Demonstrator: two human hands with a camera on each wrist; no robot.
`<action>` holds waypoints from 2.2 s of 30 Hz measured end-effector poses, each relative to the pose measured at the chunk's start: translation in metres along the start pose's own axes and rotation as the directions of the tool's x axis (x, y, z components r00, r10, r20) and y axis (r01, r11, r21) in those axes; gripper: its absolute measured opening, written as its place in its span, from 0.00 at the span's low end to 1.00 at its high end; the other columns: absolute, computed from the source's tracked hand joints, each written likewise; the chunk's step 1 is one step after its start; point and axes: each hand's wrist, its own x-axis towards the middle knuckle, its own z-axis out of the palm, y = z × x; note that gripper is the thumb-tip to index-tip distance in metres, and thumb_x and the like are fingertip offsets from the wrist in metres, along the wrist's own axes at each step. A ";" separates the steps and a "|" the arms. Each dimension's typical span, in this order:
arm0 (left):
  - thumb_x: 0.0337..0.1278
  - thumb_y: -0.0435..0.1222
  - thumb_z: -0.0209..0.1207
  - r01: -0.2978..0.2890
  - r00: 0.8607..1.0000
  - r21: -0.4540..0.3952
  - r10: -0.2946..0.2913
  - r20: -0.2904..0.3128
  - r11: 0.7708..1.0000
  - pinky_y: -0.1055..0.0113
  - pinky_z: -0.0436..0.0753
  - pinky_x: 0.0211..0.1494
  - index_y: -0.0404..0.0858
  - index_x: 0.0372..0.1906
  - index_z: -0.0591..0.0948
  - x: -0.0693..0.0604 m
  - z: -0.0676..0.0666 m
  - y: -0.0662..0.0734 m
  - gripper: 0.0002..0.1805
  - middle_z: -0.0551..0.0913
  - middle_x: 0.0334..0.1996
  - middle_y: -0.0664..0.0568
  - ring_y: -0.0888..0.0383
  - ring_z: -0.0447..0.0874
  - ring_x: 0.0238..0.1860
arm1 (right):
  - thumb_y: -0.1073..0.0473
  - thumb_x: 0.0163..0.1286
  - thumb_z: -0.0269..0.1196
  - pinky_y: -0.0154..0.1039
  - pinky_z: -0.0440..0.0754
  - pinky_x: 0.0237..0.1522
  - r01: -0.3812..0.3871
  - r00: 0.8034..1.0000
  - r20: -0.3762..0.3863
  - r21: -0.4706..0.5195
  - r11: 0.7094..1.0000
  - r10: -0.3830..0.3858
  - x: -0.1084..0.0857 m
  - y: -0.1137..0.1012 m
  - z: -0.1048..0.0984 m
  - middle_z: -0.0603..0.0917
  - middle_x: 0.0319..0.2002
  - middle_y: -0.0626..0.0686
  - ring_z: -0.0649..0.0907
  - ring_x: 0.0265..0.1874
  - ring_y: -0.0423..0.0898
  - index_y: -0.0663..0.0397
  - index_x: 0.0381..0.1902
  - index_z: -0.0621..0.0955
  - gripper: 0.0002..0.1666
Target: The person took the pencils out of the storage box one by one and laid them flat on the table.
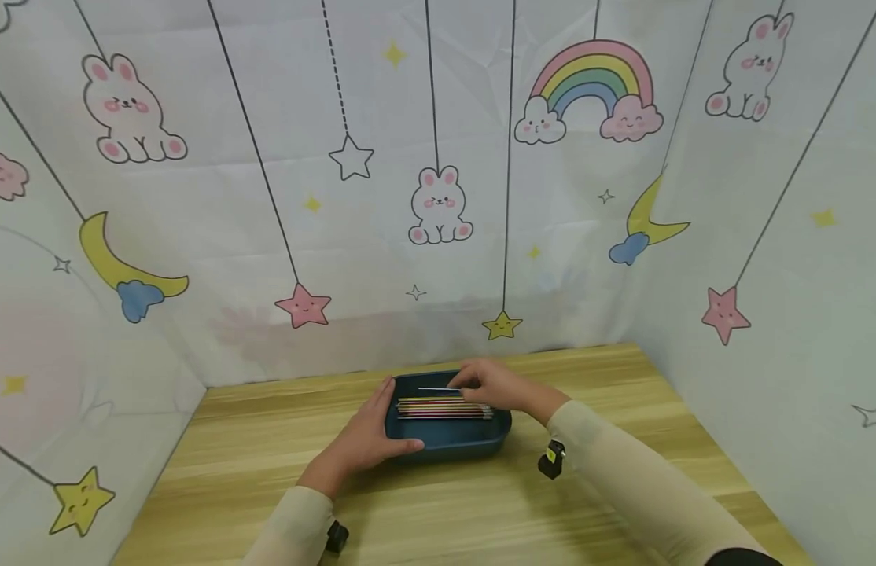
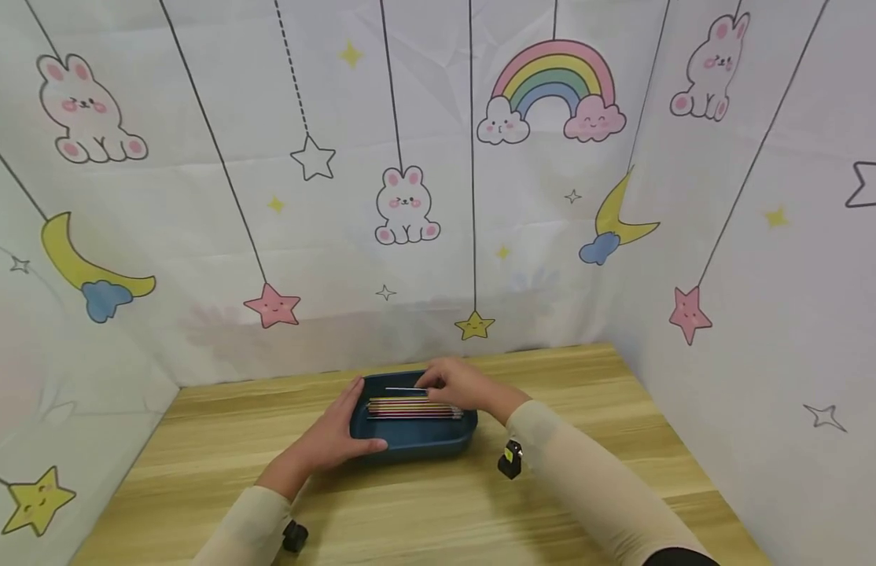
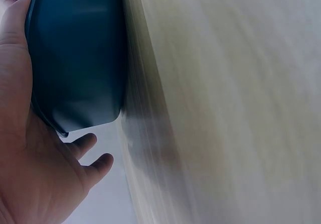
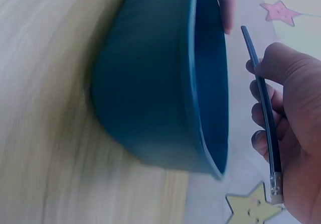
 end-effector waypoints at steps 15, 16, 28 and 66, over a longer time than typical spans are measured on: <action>0.56 0.65 0.78 -0.025 1.000 0.010 0.025 -0.008 1.000 0.34 0.60 0.84 0.39 0.92 0.47 0.002 -0.001 -0.001 0.73 0.45 0.92 0.45 0.38 0.48 0.89 | 0.68 0.82 0.63 0.39 0.75 0.31 0.008 0.993 -0.116 -0.037 0.999 -0.012 -0.033 0.027 -0.046 0.88 0.42 0.53 0.73 0.25 0.39 0.63 0.61 0.91 0.16; 0.56 0.65 0.78 -0.023 1.000 0.008 0.023 -0.007 1.000 0.34 0.60 0.84 0.39 0.92 0.47 0.001 -0.001 -0.001 0.73 0.45 0.92 0.45 0.38 0.48 0.89 | 0.68 0.82 0.63 0.39 0.74 0.31 0.002 0.993 -0.120 -0.042 0.999 -0.007 -0.035 0.029 -0.048 0.88 0.42 0.52 0.73 0.24 0.39 0.63 0.61 0.91 0.16; 0.54 0.70 0.76 -0.010 1.000 0.009 0.010 0.008 1.000 0.33 0.60 0.84 0.40 0.93 0.46 0.000 0.000 -0.002 0.75 0.44 0.92 0.46 0.38 0.48 0.89 | 0.65 0.84 0.63 0.40 0.75 0.33 -0.116 0.988 -0.102 -0.034 0.993 0.112 -0.056 0.045 -0.065 0.81 0.36 0.45 0.73 0.26 0.44 0.57 0.64 0.90 0.17; 0.56 0.65 0.78 -0.002 1.000 0.001 0.002 0.002 1.000 0.33 0.59 0.84 0.40 0.93 0.46 -0.001 0.001 -0.001 0.73 0.44 0.92 0.46 0.38 0.47 0.89 | 0.65 0.84 0.64 0.43 0.81 0.41 -0.198 0.978 -0.074 0.005 0.980 0.197 -0.087 0.103 -0.089 0.87 0.44 0.52 0.81 0.39 0.48 0.57 0.62 0.91 0.16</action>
